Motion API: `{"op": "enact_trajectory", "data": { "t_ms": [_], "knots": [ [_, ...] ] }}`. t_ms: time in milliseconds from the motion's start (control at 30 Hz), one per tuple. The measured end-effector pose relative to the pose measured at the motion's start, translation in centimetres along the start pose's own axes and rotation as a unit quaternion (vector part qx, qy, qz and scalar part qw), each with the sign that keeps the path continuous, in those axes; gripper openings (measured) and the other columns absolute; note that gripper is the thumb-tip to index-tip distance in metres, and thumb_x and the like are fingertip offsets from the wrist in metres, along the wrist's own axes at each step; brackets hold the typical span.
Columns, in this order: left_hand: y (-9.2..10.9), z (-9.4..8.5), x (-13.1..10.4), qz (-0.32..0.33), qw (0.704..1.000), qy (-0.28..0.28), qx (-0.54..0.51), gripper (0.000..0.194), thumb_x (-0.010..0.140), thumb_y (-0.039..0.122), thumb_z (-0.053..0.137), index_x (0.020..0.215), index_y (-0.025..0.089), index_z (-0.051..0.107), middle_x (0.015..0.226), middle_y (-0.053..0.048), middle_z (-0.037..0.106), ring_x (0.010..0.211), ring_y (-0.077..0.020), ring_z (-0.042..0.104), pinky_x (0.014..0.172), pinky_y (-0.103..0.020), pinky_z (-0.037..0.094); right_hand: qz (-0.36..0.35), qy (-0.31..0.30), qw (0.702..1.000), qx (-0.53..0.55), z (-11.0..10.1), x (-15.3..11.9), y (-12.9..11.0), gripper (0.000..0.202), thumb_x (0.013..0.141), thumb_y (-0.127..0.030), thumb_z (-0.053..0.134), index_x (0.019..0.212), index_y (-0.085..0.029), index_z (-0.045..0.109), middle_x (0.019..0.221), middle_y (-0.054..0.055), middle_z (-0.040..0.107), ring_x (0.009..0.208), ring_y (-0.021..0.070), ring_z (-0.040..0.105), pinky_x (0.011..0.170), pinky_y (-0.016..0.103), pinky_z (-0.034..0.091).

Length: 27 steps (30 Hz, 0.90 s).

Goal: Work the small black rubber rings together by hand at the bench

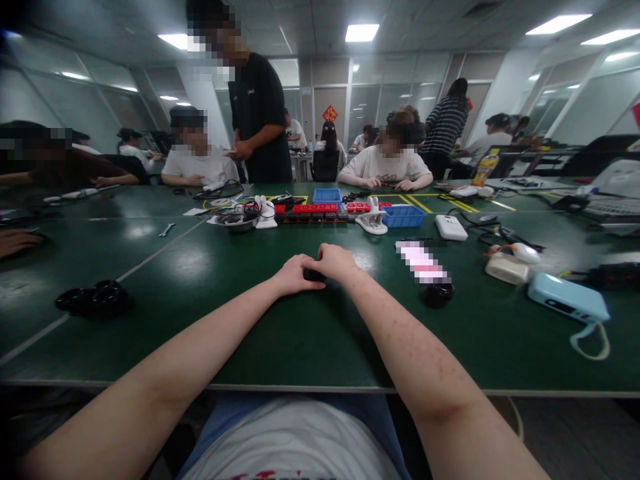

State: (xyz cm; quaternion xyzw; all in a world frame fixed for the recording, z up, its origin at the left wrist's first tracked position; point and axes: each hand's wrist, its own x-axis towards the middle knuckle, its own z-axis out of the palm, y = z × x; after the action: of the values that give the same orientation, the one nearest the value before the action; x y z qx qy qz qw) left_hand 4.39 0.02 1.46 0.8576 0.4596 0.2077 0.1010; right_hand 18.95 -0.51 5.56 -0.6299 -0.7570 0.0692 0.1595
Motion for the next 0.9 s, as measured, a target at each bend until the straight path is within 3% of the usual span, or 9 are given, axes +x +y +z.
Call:
{"op": "enact_trajectory", "data": {
  "t_ms": [200,633,900],
  "knots": [
    [-0.2,0.1,0.1,0.013,1.000,-0.008,-0.005,0.052,0.061,0.062,0.061,0.091,0.019,0.063,0.094,-0.006,0.056,0.094,-0.0264,0.050,0.081,-0.035,0.041,-0.009,-0.024,1.000,-0.007,0.0,-0.1,-0.1,0.047,0.065,-0.065,0.052,0.079,-0.020,0.059,0.078,0.005,0.064,0.070,0.0191,0.057,0.054,0.025,0.036],
    [-0.5,0.3,0.2,0.034,0.998,-0.020,-0.047,0.043,0.064,0.054,0.064,0.092,0.022,0.065,0.088,-0.004,0.058,0.088,-0.0241,0.053,0.077,-0.034,0.042,-0.024,-0.036,0.999,0.002,0.3,0.3,0.1,0.045,0.067,-0.060,0.054,0.082,-0.018,0.061,0.080,0.006,0.065,0.071,0.0192,0.058,0.052,0.024,0.036],
    [-1.2,0.5,0.6,0.044,0.995,-0.041,-0.084,0.034,0.061,0.045,0.068,0.079,0.016,0.066,0.091,-0.005,0.058,0.091,-0.0245,0.053,0.080,-0.033,0.042,-0.110,-0.113,0.987,0.035,-1.1,-0.1,0.2,0.025,0.068,-0.038,0.060,0.088,-0.024,0.066,0.081,-0.002,0.066,0.072,0.0130,0.058,0.056,0.019,0.038]
  ]
}}
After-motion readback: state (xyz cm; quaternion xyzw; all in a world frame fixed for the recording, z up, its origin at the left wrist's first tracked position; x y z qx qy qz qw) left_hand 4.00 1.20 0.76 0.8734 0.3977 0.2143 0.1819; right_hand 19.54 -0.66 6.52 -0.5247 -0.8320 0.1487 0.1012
